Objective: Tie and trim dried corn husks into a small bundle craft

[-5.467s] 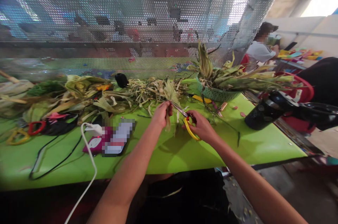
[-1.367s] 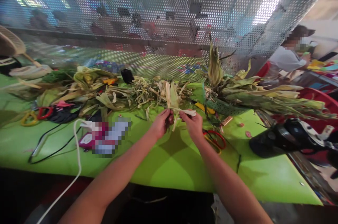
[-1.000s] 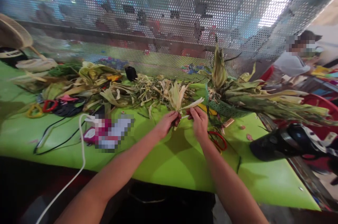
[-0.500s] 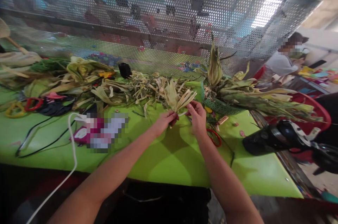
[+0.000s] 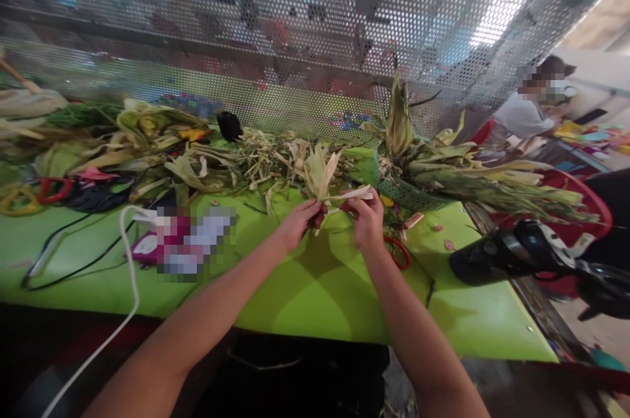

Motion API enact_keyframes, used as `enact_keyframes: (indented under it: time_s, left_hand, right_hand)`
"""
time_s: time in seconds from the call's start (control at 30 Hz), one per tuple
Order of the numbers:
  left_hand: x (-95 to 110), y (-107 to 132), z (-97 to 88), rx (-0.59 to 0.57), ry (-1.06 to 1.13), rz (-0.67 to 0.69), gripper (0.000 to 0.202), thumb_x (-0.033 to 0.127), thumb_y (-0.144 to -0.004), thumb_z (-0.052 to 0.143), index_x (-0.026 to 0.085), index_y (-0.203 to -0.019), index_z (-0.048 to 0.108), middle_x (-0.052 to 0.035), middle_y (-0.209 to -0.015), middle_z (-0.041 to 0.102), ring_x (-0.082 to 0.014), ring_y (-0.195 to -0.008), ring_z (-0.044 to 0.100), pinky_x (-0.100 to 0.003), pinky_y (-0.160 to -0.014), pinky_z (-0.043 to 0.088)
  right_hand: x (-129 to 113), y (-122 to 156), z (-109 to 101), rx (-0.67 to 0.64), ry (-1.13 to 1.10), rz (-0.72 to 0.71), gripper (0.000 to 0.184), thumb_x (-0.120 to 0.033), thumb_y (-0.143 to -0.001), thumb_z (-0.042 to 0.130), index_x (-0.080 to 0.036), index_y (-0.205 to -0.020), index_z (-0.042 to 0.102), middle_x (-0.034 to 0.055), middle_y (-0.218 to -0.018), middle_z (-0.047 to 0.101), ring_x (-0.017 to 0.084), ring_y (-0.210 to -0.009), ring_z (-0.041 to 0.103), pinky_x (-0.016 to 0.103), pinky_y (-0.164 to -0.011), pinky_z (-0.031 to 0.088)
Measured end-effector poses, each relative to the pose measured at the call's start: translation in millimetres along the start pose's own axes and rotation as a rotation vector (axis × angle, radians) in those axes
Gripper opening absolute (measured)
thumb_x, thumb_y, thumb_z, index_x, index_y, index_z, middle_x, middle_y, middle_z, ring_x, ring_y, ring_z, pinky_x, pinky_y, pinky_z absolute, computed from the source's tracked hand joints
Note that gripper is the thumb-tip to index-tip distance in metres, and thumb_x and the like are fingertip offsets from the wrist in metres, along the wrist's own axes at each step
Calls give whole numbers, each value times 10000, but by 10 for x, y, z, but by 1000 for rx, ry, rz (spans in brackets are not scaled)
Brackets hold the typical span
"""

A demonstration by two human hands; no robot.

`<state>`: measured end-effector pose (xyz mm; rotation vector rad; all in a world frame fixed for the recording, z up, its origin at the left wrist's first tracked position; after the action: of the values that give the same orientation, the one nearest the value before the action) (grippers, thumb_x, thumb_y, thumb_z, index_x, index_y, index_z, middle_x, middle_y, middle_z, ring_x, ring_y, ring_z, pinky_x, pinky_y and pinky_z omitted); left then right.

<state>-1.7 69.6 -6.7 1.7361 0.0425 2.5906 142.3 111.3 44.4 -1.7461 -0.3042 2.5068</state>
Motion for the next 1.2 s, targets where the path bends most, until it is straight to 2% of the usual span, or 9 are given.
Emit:
enact_keyframes:
  time_s: [0.13, 0.23, 0.4, 0.57, 0.7, 0.83, 0.93, 1.1, 1.2]
  left_hand:
    - [-6, -2, 38, -34, -104, 13, 340, 475, -821, 606, 144, -750, 629, 11, -527, 479, -88, -483, 414, -228, -478, 262]
    - [20, 7, 67, -54, -153, 33, 344, 473, -829, 600, 143, -741, 634, 13, -510, 475, -88, -478, 418, -226, -483, 274]
    - [20, 22, 50, -27, -96, 14, 316, 444, -825, 621, 139, -745, 637, 5, -550, 497, -86, -502, 444, -219, -486, 301]
    - [-10, -12, -12, -4, 79, 25, 290, 435, -834, 628, 152, -773, 626, 14, -550, 474, -84, -518, 433, -204, -493, 317]
    - [-9, -56, -46, -9, 151, 51, 275, 420, -844, 625, 157, -766, 626, 19, -538, 450, -77, -515, 405, -195, -505, 331]
    - [-6, -57, -101, 57, 112, 44, 266, 393, -848, 617, 145, -755, 635, 14, -534, 449, -78, -507, 399, -199, -482, 300]
    - [-8, -37, -152, 132, 86, 31, 252, 377, -838, 626, 137, -762, 643, 16, -538, 450, -76, -496, 392, -205, -469, 273]
    - [20, -28, -201, 195, 89, 55, 247, 353, -820, 647, 150, -701, 573, 35, -535, 424, -64, -484, 363, -204, -472, 251]
    - [29, -33, -191, 186, 76, 54, 220, 348, -821, 639, 148, -736, 603, 38, -532, 414, -65, -484, 355, -207, -478, 249]
  right_hand:
    - [-22, 8, -18, 18, -13, -23, 223, -183, -618, 664, -225, -801, 544, -64, -695, 582, 94, -561, 524, 230, -554, 446]
    - [12, -6, -33, 24, 45, -1, 222, -248, -650, 684, -220, -847, 587, -58, -690, 549, 81, -528, 470, 218, -512, 408]
    - [65, -18, -36, 20, 102, 31, 250, -366, -668, 748, -204, -789, 600, -48, -686, 552, 75, -510, 444, 219, -483, 393]
    - [222, -1, 45, -97, 276, 145, 307, -486, -768, 654, -190, -848, 671, -32, -620, 574, 97, -499, 512, 224, -480, 410]
    - [379, 43, 141, -217, 326, 242, 332, -452, -718, 701, -167, -888, 694, -3, -682, 653, 94, -520, 538, 218, -497, 445]
    - [247, 49, 196, -229, 364, 115, 300, -388, -706, 722, -194, -935, 709, 20, -821, 703, 123, -642, 599, 249, -582, 500]
    - [140, 53, 243, -278, 390, 36, 297, -339, -693, 740, -209, -960, 724, 23, -826, 710, 154, -731, 632, 294, -680, 527]
    - [145, 94, 326, -428, 380, 59, 367, -288, -677, 770, -212, -1033, 728, 42, -927, 726, 176, -843, 661, 329, -797, 532]
    - [97, 138, 383, -472, 460, -4, 327, -285, -691, 766, -217, -1010, 741, 52, -968, 730, 173, -825, 658, 335, -804, 534]
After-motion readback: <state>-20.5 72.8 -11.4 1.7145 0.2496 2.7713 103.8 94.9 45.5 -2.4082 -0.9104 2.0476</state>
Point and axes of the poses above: each hand's wrist, its own y-axis away from the middle knuckle, its own z-axis out of the palm, x = y × z, the point moved 9 cm from there along -y, towards the middle knuckle
